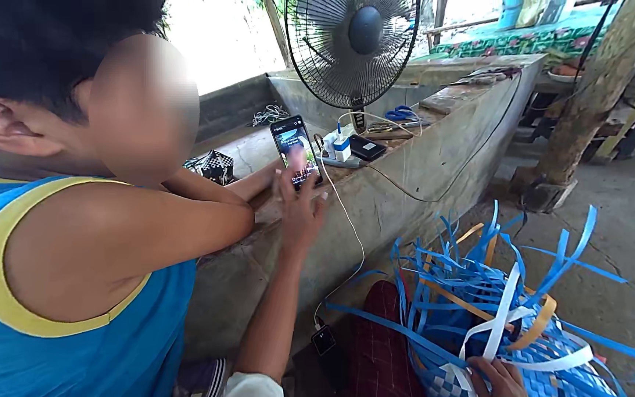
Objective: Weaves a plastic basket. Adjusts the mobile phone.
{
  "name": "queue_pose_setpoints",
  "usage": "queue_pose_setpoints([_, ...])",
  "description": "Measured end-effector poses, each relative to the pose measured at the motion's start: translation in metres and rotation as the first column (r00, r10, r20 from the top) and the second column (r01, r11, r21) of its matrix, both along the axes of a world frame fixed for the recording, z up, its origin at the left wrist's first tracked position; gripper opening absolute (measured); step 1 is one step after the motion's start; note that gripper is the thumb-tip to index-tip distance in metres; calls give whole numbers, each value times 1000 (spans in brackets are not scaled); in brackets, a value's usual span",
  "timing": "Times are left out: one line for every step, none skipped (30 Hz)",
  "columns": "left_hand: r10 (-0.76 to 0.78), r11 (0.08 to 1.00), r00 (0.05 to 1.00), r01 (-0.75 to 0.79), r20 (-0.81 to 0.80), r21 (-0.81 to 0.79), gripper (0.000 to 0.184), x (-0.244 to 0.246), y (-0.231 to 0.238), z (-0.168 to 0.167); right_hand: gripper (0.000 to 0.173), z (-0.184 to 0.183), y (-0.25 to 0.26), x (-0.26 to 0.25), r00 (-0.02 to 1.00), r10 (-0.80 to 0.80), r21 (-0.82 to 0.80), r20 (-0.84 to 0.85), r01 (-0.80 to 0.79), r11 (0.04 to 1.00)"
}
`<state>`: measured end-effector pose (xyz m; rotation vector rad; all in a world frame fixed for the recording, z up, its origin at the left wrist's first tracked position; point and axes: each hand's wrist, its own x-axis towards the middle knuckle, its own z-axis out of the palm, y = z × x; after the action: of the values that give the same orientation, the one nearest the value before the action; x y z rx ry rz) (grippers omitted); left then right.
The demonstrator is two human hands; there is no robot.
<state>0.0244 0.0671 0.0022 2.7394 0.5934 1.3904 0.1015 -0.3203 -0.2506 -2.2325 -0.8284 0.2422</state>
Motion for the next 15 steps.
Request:
queue_pose_setpoints([-118,992,993,117,-22,-50,41,3,-23,-17,24,0,0,1,1000,3,-15,-15,-3,1000])
queue_pose_setpoints([-261,956,964,251,-52,-148,37,4,-51,-36,25,0,0,1,1000,4,-25,-24,-4,1000])
queue_pose_setpoints([-416,882,906,382,-75,-275,33,5,-81,-57,26,0,1,2,1000,5,-31,-29,-6,1000])
queue_pose_setpoints([-558,775,825,477,-94,-415,30,4,-112,-77,26,0,1,2,1000,6,-33,-30,-7,999])
queue_pose_setpoints([-662,665,741,510,-115,-545,31,3,-140,-99,26,0,2,2,999,9,-37,-34,-10,999])
queue_pose_setpoints([-729,576,672,500,-130,-647,33,3,-165,-121,27,2,2,2,999,12,-48,-40,-14,999])
queue_pose_setpoints([-769,515,621,455,-156,-726,35,3,-185,-143,27,3,2,1,999,13,-58,-49,-16,998])
queue_pose_setpoints([-789,483,585,402,-187,-778,36,5,-200,-165,27,3,2,1,999,10,-52,-44,-13,999])
queue_pose_setpoints([-794,476,567,356,-219,-804,35,7,-211,-186,27,4,2,0,999,7,-42,-37,-9,999])
queue_pose_setpoints([-790,475,567,325,-234,-818,34,9,-219,-204,26,4,2,-1,1000,6,-33,-30,-7,999])
queue_pose_setpoints([-779,478,578,301,-240,-825,34,12,-224,-218,26,4,2,-2,1000,3,-23,-21,-4,1000])
queue_pose_setpoints([-770,476,591,278,-241,-834,36,14,-227,-227,25,5,1,-3,1000,1,-16,-16,-1,1000])
queue_pose_setpoints([-767,456,598,255,-232,-852,39,17,-228,-232,25,5,1,-4,1000,3,-17,-21,-3,1000])
queue_pose_setpoints([-770,427,598,224,-222,-876,43,19,-227,-234,25,4,1,-4,1000,2,-20,-28,-2,1000])
queue_pose_setpoints([-777,396,589,182,-222,-900,46,22,-224,-235,25,2,1,-5,1000,1,-13,-21,-1,1000])
